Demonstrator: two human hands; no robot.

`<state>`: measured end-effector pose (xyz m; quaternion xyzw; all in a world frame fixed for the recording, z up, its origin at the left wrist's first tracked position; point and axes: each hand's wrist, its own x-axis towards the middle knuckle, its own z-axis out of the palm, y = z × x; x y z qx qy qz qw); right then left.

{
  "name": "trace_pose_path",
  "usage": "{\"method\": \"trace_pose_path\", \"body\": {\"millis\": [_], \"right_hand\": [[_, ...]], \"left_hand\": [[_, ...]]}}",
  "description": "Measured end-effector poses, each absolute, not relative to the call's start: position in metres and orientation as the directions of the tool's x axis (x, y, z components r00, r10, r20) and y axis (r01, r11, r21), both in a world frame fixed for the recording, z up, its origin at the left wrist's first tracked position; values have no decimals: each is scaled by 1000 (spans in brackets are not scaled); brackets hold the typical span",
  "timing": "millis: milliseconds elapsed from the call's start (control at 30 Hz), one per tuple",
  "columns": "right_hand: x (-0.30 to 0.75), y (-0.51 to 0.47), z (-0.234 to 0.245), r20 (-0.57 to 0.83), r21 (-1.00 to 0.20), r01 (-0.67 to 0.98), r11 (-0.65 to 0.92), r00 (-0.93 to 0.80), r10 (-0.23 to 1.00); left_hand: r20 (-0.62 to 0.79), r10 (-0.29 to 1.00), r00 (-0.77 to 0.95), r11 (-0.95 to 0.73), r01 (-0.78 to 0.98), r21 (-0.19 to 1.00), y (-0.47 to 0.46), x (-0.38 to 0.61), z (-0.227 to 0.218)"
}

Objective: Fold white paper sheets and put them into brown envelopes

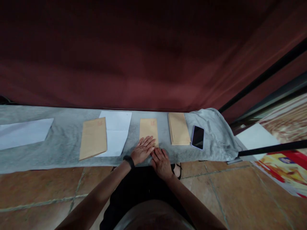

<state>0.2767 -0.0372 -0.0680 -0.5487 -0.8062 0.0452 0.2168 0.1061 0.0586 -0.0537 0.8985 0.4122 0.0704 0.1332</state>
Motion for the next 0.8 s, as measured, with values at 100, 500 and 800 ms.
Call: {"method": "trace_pose_path", "body": {"millis": [100, 500, 800], "right_hand": [[276, -38, -68, 309, -297, 868, 397, -306, 900], [274, -43, -67, 334, -296, 901, 317, -214, 918], [261, -41, -63, 329, -283, 928, 242, -143, 933]], "left_hand": [[76, 740, 668, -663, 706, 250, 26, 91, -53], [166, 891, 422, -449, 871, 199, -15, 71, -56], [160, 983, 85, -148, 888, 436, -4, 110, -40]]}}
